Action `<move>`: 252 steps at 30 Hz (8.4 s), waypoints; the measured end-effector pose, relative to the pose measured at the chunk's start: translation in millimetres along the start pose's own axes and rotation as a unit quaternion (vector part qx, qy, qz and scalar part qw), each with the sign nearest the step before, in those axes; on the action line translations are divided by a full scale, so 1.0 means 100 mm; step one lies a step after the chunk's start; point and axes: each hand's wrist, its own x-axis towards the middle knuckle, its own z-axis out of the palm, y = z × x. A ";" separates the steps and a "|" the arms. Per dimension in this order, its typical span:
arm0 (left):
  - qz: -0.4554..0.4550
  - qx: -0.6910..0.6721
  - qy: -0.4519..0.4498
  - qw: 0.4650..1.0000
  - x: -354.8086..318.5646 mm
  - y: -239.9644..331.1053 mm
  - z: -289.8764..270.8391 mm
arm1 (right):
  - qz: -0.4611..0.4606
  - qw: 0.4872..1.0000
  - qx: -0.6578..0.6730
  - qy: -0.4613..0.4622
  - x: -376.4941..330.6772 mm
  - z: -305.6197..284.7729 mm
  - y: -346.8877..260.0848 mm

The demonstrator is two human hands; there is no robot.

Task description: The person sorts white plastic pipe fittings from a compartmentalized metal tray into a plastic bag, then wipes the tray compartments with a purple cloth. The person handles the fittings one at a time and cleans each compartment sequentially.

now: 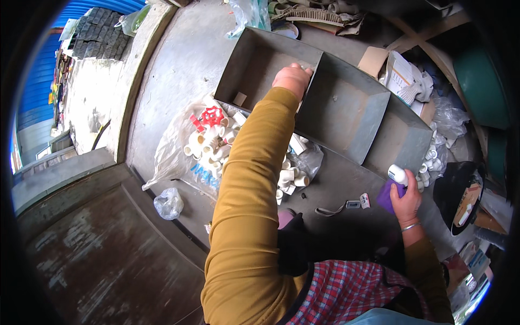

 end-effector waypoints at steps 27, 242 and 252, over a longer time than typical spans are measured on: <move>-0.007 -0.503 0.216 0.837 -1.93 -0.87 -0.32 | 0.008 1.000 -0.009 0.024 -0.05 0.04 0.08; -0.151 -0.677 0.371 0.618 -1.51 -1.13 0.24 | 0.127 0.899 0.241 -0.344 0.06 -0.90 0.82; -0.086 -0.786 0.294 0.537 -1.13 -1.07 0.29 | 0.115 0.940 0.155 -0.281 -0.17 -0.23 0.45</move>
